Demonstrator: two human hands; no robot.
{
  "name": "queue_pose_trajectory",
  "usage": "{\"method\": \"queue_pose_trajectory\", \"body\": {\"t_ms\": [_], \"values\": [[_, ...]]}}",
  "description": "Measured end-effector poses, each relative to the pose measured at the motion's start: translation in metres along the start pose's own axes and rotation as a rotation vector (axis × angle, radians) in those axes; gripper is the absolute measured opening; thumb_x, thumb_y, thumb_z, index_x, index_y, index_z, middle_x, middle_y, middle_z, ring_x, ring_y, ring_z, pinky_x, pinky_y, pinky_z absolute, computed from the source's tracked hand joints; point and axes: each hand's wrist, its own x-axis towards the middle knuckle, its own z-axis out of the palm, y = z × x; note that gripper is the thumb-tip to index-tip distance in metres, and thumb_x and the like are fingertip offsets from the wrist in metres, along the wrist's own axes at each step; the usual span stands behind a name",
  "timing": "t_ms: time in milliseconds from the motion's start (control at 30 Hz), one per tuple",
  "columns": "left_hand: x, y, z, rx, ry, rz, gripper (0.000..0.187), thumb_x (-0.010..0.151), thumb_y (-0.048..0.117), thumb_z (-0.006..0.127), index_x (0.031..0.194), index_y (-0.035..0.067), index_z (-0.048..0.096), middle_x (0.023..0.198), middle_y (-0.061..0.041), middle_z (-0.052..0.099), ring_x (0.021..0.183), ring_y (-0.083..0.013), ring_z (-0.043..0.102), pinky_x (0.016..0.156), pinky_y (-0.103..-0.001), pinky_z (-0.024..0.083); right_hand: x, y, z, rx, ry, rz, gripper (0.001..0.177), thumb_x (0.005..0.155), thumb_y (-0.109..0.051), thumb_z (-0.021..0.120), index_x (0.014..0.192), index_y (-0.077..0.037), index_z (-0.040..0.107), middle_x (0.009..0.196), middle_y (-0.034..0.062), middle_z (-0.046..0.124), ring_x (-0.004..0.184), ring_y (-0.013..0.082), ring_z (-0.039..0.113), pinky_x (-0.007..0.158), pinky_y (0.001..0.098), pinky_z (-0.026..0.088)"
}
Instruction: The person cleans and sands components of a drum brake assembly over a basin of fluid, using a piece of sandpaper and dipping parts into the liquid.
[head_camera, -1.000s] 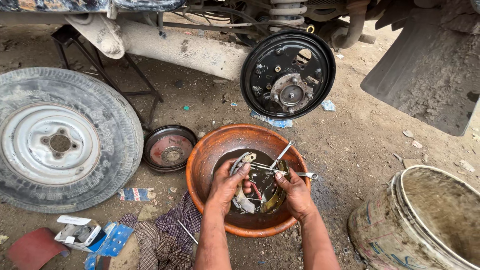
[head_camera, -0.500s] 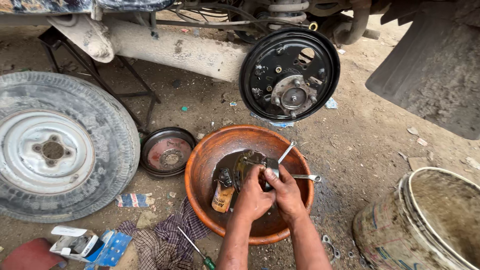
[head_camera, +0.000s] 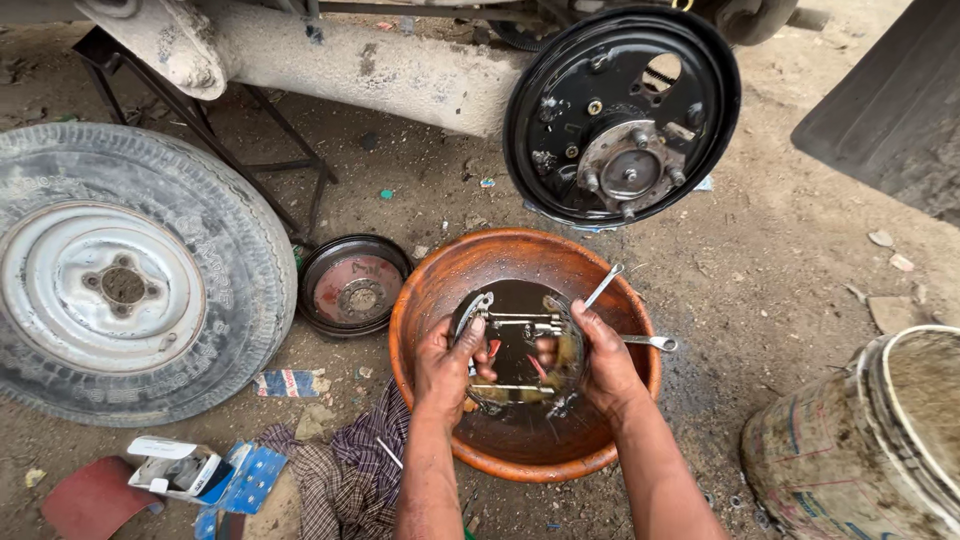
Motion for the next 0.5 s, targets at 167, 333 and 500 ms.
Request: {"method": "queue_pose_trajectory", "body": {"t_ms": [167, 333, 500], "values": [[-0.001, 0.038, -0.003, 0.39, 0.263, 0.059, 0.037, 0.084, 0.018, 0.08, 0.115, 0.004, 0.069, 0.066, -0.002, 0.064, 0.043, -0.0122, 0.05, 0.038, -0.029, 0.043, 0.073, 0.084, -0.058, -0.989, 0.231, -0.04, 0.061, 0.095, -0.041, 0.065, 0.14, 0.0, 0.056, 0.128, 0.0181, 0.07, 0.122, 0.0288, 0.064, 0.108, 0.0389, 0.047], [-0.004, 0.051, -0.007, 0.16, 0.304, 0.035, 0.042, 0.085, 0.015, 0.077, 0.123, 0.002, 0.065, 0.07, -0.004, 0.063, 0.046, -0.013, 0.054, 0.037, -0.03, 0.049, 0.14, 0.194, -0.106, -1.965, 0.063, -0.022, 0.085, 0.079, -0.007, 0.063, 0.153, 0.003, 0.021, 0.157, 0.0334, 0.029, 0.129, 0.048, 0.046, 0.101, 0.0511, 0.037], [-0.005, 0.046, 0.0, -0.012, 0.296, 0.096, 0.049, 0.091, 0.026, 0.069, 0.135, 0.009, 0.055, 0.077, -0.002, 0.057, 0.054, -0.0102, 0.052, 0.036, -0.028, 0.045, 0.119, 0.173, -0.106, -1.214, 0.259, 0.253, 0.036, 0.098, -0.028, 0.053, 0.12, -0.002, 0.065, 0.097, 0.0194, 0.073, 0.085, 0.0277, 0.069, 0.08, 0.0414, 0.054]]}}
